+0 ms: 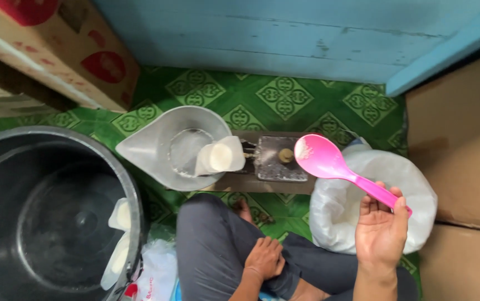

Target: A person sitting on the floor scoops powdered food into small plastic bags and seals them.

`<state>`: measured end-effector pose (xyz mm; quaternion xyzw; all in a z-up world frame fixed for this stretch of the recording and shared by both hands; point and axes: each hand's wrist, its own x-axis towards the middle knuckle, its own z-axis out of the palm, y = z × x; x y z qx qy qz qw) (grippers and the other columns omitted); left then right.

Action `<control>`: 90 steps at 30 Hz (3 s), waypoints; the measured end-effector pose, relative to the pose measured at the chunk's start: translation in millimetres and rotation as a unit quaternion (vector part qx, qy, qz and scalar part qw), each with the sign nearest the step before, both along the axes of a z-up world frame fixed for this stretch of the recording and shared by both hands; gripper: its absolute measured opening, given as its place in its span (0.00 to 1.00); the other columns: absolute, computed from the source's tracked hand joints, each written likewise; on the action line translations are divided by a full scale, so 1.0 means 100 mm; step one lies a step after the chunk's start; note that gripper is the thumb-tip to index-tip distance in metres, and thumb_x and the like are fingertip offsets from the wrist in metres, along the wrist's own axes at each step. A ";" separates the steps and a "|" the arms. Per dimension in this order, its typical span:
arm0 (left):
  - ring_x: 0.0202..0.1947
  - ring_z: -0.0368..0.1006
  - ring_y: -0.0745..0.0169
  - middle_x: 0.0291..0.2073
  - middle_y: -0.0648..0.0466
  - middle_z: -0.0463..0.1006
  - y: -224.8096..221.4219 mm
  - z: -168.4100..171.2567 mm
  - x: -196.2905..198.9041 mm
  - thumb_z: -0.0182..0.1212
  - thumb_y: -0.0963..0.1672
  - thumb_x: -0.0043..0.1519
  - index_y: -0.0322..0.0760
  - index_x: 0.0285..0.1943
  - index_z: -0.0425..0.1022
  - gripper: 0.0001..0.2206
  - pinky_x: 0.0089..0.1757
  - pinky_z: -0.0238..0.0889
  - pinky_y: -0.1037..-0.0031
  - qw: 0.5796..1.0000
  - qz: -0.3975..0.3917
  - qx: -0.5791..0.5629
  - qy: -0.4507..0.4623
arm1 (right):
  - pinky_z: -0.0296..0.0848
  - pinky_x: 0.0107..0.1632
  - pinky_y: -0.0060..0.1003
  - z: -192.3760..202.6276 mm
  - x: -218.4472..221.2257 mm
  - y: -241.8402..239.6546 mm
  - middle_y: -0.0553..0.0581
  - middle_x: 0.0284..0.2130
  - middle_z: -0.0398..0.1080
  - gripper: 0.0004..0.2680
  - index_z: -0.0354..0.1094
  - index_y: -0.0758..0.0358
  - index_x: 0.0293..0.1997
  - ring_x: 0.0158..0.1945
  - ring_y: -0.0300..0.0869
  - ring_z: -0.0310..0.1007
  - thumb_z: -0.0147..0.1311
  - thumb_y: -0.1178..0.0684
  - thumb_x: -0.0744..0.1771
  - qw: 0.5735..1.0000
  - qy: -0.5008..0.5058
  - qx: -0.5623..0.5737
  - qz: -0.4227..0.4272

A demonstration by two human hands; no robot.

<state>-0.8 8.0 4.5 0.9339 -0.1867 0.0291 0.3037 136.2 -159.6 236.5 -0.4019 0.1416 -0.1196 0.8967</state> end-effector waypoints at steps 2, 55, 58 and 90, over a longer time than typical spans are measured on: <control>0.35 0.62 0.49 0.34 0.47 0.71 0.00 -0.06 -0.02 0.56 0.44 0.53 0.36 0.32 0.71 0.06 0.42 0.55 0.67 1.000 0.002 -0.004 -0.005 | 0.72 0.53 0.28 0.02 0.03 0.17 0.58 0.49 0.72 0.08 0.68 0.60 0.53 0.49 0.37 0.72 0.49 0.51 0.70 1.000 -0.004 -0.016 0.014; 0.36 0.61 0.49 0.35 0.45 0.71 -0.01 -0.16 -0.07 0.54 0.44 0.55 0.34 0.33 0.71 0.06 0.43 0.53 0.67 0.999 -0.007 -0.032 0.016 | 0.73 0.63 0.34 0.00 0.12 0.86 0.59 0.49 0.72 0.08 0.67 0.62 0.52 0.51 0.40 0.74 0.47 0.52 0.71 0.984 -0.066 -0.136 0.092; 0.35 0.61 0.49 0.35 0.45 0.70 -0.02 -0.17 -0.07 0.55 0.44 0.55 0.34 0.34 0.71 0.07 0.43 0.53 0.67 0.999 -0.009 -0.030 0.020 | 0.73 0.61 0.31 0.03 0.12 0.83 0.57 0.49 0.72 0.08 0.68 0.61 0.52 0.50 0.38 0.74 0.48 0.51 0.71 0.989 -0.056 -0.114 0.080; 0.36 0.60 0.48 0.35 0.45 0.70 -0.01 -0.22 -0.08 0.54 0.44 0.56 0.33 0.34 0.71 0.07 0.44 0.52 0.67 0.999 -0.015 -0.040 0.021 | 0.76 0.61 0.31 0.05 0.06 0.98 0.59 0.48 0.72 0.07 0.66 0.60 0.52 0.48 0.39 0.75 0.48 0.52 0.71 0.972 -0.076 -0.214 0.060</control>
